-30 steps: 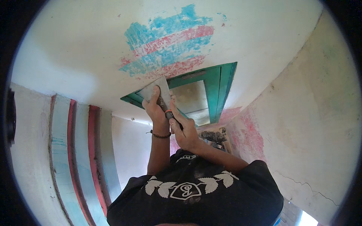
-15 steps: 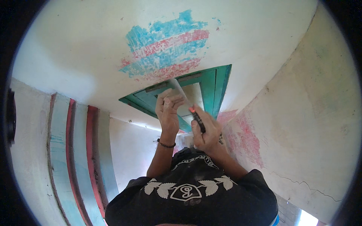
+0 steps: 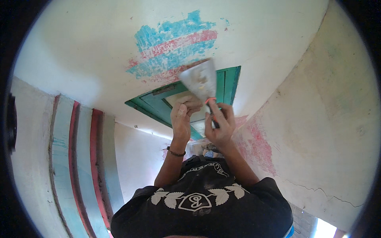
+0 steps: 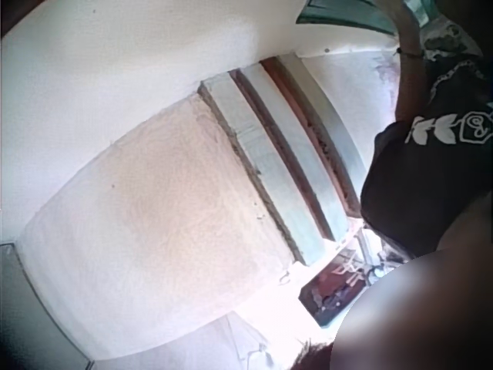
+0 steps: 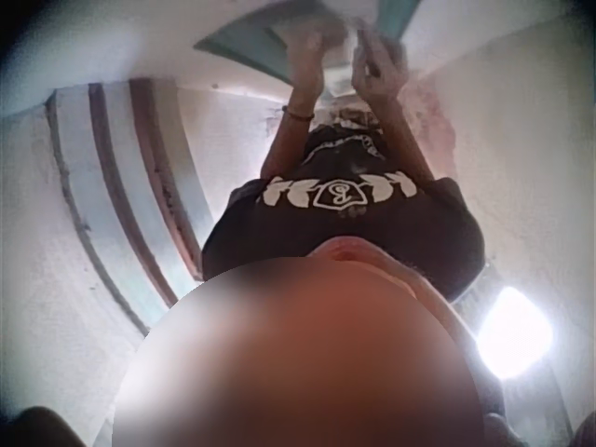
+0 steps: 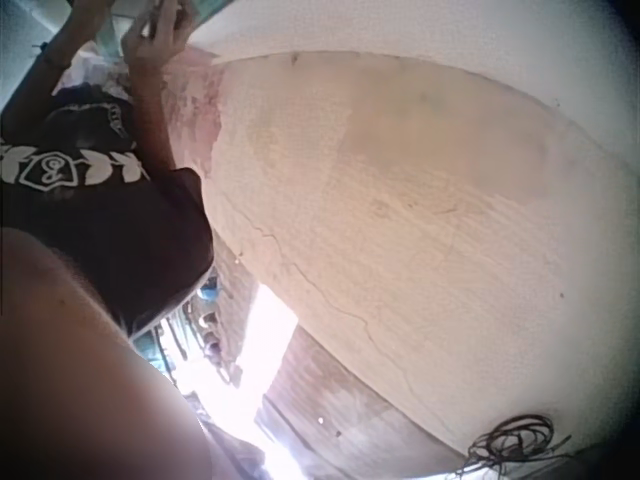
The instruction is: The person scrapes old paint off a ceiling and wall surface using a putty knife.
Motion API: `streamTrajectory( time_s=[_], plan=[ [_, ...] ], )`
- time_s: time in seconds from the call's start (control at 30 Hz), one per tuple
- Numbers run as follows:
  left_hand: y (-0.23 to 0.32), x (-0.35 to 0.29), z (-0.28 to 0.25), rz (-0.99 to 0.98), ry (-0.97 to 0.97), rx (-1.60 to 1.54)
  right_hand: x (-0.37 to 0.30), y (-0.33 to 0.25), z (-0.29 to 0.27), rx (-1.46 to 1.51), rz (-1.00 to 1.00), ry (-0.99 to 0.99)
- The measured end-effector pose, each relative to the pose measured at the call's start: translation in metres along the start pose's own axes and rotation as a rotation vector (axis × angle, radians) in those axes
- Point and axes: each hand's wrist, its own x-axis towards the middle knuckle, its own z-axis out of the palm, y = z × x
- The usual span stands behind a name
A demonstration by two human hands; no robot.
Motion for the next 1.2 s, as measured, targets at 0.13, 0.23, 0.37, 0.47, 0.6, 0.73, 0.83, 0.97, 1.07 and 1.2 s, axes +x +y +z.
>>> streamTrajectory(
  time_s=[0.13,0.23,0.37,0.47,0.6,0.73,0.83,0.97,1.07,1.2],
  plan=[
    [0.012,0.016,0.004,0.151,0.049,-0.08,-0.018,-0.021,0.014,0.186,0.039,-0.147],
    [0.034,0.02,0.006,0.054,0.157,-0.132,-0.025,-0.026,0.023,0.255,0.018,-0.228],
    [0.029,0.026,-0.001,-0.029,0.279,-0.155,-0.028,-0.027,0.029,0.268,0.054,-0.331],
    [0.03,0.033,-0.004,-0.042,0.313,-0.191,-0.025,-0.026,0.023,0.325,0.152,-0.473],
    [0.035,0.039,-0.007,-0.041,0.388,-0.209,-0.021,-0.024,0.025,0.464,0.153,-0.569],
    [0.053,0.047,-0.003,-0.017,0.346,-0.188,-0.006,-0.033,0.034,0.468,0.146,-0.496],
    [0.06,0.051,0.002,0.004,0.359,-0.128,-0.009,-0.033,0.039,0.477,0.21,-0.477],
    [0.048,0.042,-0.004,-0.027,0.378,-0.159,-0.022,-0.039,0.04,0.551,0.289,-0.436],
    [0.057,0.045,-0.003,-0.074,0.407,-0.187,-0.013,-0.048,0.039,0.611,0.288,-0.417],
    [0.052,0.04,-0.002,-0.068,0.408,-0.156,-0.021,-0.044,0.037,0.618,0.385,-0.486]
  ],
)
